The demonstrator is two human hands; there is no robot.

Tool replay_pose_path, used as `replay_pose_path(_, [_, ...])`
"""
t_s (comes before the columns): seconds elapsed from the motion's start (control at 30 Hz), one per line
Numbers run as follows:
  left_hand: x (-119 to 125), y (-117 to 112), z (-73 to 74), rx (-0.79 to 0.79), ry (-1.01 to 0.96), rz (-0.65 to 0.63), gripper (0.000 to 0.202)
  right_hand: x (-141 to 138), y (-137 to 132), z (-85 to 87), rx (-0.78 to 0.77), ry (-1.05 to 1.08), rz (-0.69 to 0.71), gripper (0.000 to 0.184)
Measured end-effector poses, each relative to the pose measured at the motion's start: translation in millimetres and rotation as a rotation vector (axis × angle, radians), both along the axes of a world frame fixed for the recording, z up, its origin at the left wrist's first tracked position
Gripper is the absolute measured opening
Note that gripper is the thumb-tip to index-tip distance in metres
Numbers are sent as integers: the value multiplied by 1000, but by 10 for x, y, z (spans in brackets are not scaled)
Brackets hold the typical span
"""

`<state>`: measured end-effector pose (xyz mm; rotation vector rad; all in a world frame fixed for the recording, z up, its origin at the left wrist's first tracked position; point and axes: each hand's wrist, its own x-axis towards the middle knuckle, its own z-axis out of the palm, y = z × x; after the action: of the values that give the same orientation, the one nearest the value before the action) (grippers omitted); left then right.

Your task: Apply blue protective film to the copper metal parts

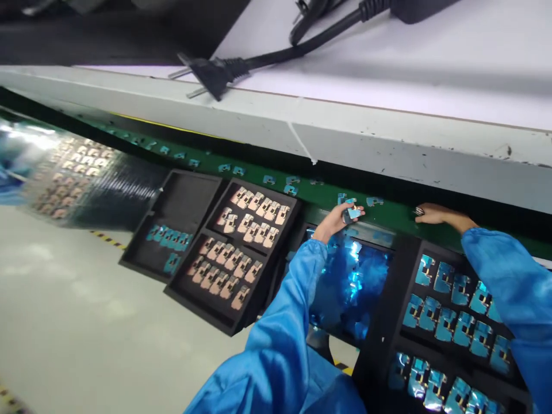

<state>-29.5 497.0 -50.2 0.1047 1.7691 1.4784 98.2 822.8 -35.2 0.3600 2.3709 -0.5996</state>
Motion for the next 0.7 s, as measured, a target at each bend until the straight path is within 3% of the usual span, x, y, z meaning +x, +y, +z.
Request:
replay_pose_path(0.13, [-320,-281,2,-45,9,167,24,-403,-307,120,-56,-11,38,19])
replay_pose_path(0.23, [-510,-324,-52,-208,61,224,23,-726,-541,182,-34,50,89,21])
replay_pose_path(0.37, [-601,-185,-133,-494,180,221,18,-1000,-763,190,77,113,179,29])
replay_pose_path(0.47, [-573,-8,-181,-644,264,173,35,-1062,-815,134,150,95,252,38])
replay_pose_path(0.57, [-543,146,-217,-709,294,111,51,-1074,-786,69,200,64,302,51])
replay_pose_path(0.7, [-566,260,-215,-707,275,37,37,-1100,-736,57,230,32,319,42])
